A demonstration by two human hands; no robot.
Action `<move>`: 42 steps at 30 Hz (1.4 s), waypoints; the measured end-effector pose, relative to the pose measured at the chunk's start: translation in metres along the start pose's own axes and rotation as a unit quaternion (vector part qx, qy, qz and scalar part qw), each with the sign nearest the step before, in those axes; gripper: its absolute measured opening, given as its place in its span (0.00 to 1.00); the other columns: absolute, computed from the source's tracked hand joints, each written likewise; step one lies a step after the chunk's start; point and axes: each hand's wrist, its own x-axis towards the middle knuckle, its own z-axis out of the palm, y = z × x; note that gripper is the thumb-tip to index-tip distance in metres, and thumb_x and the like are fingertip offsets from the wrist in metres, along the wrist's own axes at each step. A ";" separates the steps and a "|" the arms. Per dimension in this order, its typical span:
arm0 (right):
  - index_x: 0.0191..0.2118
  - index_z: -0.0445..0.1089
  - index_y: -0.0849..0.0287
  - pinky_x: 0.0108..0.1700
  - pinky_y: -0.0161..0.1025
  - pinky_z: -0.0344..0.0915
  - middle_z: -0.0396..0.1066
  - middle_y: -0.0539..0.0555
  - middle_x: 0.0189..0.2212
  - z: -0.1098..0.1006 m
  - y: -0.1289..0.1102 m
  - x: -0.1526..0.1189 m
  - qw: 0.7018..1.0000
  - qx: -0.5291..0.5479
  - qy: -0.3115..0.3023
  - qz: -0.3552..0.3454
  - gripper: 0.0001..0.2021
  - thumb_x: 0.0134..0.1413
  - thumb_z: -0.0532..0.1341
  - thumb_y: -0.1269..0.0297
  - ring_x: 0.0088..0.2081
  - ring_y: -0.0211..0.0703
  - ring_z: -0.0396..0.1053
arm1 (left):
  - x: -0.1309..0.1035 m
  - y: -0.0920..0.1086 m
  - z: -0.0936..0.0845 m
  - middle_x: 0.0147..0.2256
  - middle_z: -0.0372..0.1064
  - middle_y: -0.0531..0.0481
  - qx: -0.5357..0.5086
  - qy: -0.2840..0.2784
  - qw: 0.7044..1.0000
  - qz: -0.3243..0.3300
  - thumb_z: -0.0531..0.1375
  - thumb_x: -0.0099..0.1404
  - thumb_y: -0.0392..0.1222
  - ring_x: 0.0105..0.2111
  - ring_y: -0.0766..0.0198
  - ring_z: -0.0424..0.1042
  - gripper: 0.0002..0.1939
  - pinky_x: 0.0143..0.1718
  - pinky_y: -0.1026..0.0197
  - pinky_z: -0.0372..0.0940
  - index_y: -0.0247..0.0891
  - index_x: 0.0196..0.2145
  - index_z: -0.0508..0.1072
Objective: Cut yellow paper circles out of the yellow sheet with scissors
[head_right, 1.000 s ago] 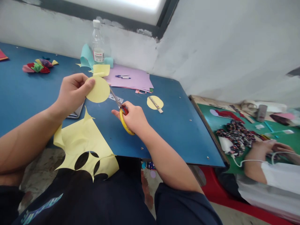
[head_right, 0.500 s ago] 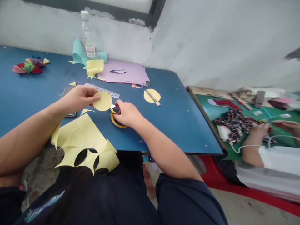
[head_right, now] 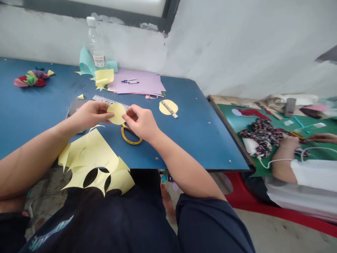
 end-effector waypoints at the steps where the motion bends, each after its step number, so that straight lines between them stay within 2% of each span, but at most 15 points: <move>1: 0.46 0.75 0.53 0.50 0.50 0.81 0.86 0.57 0.42 -0.001 0.000 0.002 0.999 0.035 0.012 0.001 0.27 0.70 0.72 0.31 0.41 0.50 0.83 | 0.000 0.001 0.000 0.35 0.88 0.43 -0.009 -0.012 1.000 -0.011 0.86 0.62 0.55 0.38 0.50 0.90 0.18 0.40 0.50 0.91 0.42 0.36 0.89; 3: 0.48 0.73 0.52 0.48 0.50 0.81 0.84 0.54 0.39 -0.008 0.001 0.008 0.997 0.072 0.034 0.009 0.27 0.67 0.75 0.34 0.38 0.48 0.83 | 0.000 0.002 -0.003 0.39 0.91 0.42 -0.014 -0.042 0.998 -0.038 0.86 0.62 0.54 0.41 0.50 0.91 0.18 0.42 0.51 0.89 0.42 0.42 0.89; 5: 0.50 0.70 0.51 0.44 0.48 0.79 0.81 0.51 0.36 -0.022 0.003 0.015 0.996 0.066 0.061 0.023 0.23 0.68 0.76 0.41 0.36 0.46 0.81 | -0.001 0.004 -0.006 0.43 0.93 0.40 0.017 -0.038 0.998 -0.037 0.85 0.63 0.53 0.42 0.51 0.91 0.21 0.42 0.52 0.87 0.43 0.49 0.90; 9: 0.51 0.71 0.50 0.37 0.43 0.77 0.80 0.50 0.37 -0.066 0.022 0.023 0.993 0.046 0.109 0.028 0.17 0.70 0.76 0.50 0.36 0.45 0.82 | -0.003 0.011 -0.010 0.47 0.94 0.40 0.129 -0.048 0.990 -0.037 0.81 0.68 0.58 0.46 0.48 0.89 0.26 0.45 0.50 0.83 0.44 0.58 0.90; 12: 0.62 0.75 0.48 0.36 0.44 0.79 0.83 0.50 0.38 -0.099 0.054 0.025 0.986 0.021 0.157 0.042 0.24 0.64 0.78 0.55 0.35 0.47 0.82 | -0.005 0.017 -0.011 0.51 0.93 0.39 0.170 -0.072 0.982 -0.050 0.77 0.71 0.62 0.51 0.45 0.89 0.29 0.53 0.45 0.83 0.43 0.61 0.90; 14: 0.63 0.78 0.51 0.40 0.49 0.83 0.85 0.53 0.40 -0.118 0.079 0.028 0.977 -0.055 0.177 0.109 0.25 0.63 0.76 0.55 0.38 0.51 0.84 | -0.006 0.020 -0.010 0.51 0.92 0.38 0.175 -0.078 0.980 -0.051 0.76 0.72 0.64 0.51 0.45 0.88 0.30 0.57 0.43 0.82 0.42 0.62 0.89; 17: 0.49 0.83 0.55 0.55 0.59 0.87 0.86 0.58 0.41 -0.135 0.113 0.032 0.953 -0.152 0.183 0.188 0.16 0.60 0.77 0.54 0.44 0.58 0.86 | -0.007 0.022 -0.010 0.50 0.91 0.38 0.179 -0.087 0.979 -0.052 0.75 0.73 0.67 0.49 0.47 0.86 0.32 0.55 0.44 0.81 0.42 0.62 0.89; 19: 0.41 0.82 0.56 0.59 0.62 0.86 0.85 0.60 0.40 -0.138 0.129 0.035 0.944 -0.180 0.176 0.214 0.13 0.57 0.79 0.56 0.46 0.60 0.86 | -0.007 0.022 -0.010 0.49 0.91 0.39 0.185 -0.095 0.977 -0.050 0.75 0.72 0.68 0.48 0.48 0.85 0.31 0.53 0.45 0.80 0.43 0.60 0.90; 21: 0.38 0.81 0.56 0.62 0.60 0.85 0.84 0.60 0.39 -0.136 0.140 0.038 0.936 -0.209 0.164 0.230 0.10 0.56 0.79 0.58 0.48 0.61 0.85 | -0.006 0.021 -0.010 0.48 0.91 0.40 0.192 -0.099 0.975 -0.041 0.75 0.72 0.68 0.47 0.49 0.84 0.29 0.53 0.46 0.79 0.44 0.58 0.90; 25: 0.40 0.81 0.55 0.65 0.56 0.82 0.86 0.60 0.44 -0.125 0.152 0.044 0.924 -0.263 0.142 0.237 0.07 0.56 0.77 0.64 0.52 0.61 0.84 | -0.005 0.019 -0.010 0.47 0.91 0.41 0.205 -0.107 0.973 -0.029 0.76 0.72 0.68 0.44 0.50 0.82 0.28 0.53 0.46 0.78 0.45 0.56 0.91; 28: 0.41 0.81 0.55 0.66 0.57 0.82 0.88 0.62 0.47 -0.120 0.157 0.046 0.917 -0.291 0.136 0.237 0.07 0.57 0.74 0.66 0.54 0.61 0.84 | -0.004 0.018 -0.010 0.46 0.90 0.41 0.209 -0.114 0.971 -0.025 0.75 0.73 0.68 0.43 0.51 0.81 0.28 0.52 0.48 0.77 0.44 0.56 0.91; 30: 0.45 0.81 0.54 0.67 0.58 0.82 0.88 0.63 0.49 -0.119 0.160 0.046 0.914 -0.298 0.139 0.238 0.09 0.58 0.73 0.67 0.54 0.62 0.85 | -0.004 0.017 -0.011 0.45 0.89 0.42 0.212 -0.116 0.970 -0.024 0.74 0.74 0.68 0.42 0.52 0.80 0.28 0.50 0.48 0.76 0.44 0.57 0.90; 36: 0.63 0.81 0.58 0.71 0.66 0.82 0.89 0.67 0.52 -0.127 0.173 0.047 0.907 -0.303 0.159 0.245 0.28 0.54 0.72 0.66 0.57 0.68 0.85 | -0.004 0.017 -0.011 0.44 0.88 0.43 0.224 -0.124 0.966 -0.020 0.73 0.74 0.63 0.40 0.55 0.78 0.25 0.48 0.50 0.74 0.43 0.57 0.90; 42: 0.58 0.84 0.57 0.76 0.69 0.78 0.87 0.67 0.52 -0.143 0.181 0.049 0.899 -0.319 0.169 0.249 0.25 0.52 0.70 0.66 0.60 0.71 0.82 | -0.006 0.020 -0.010 0.43 0.88 0.43 0.222 -0.124 0.967 -0.024 0.73 0.74 0.64 0.38 0.55 0.77 0.25 0.44 0.51 0.72 0.44 0.56 0.90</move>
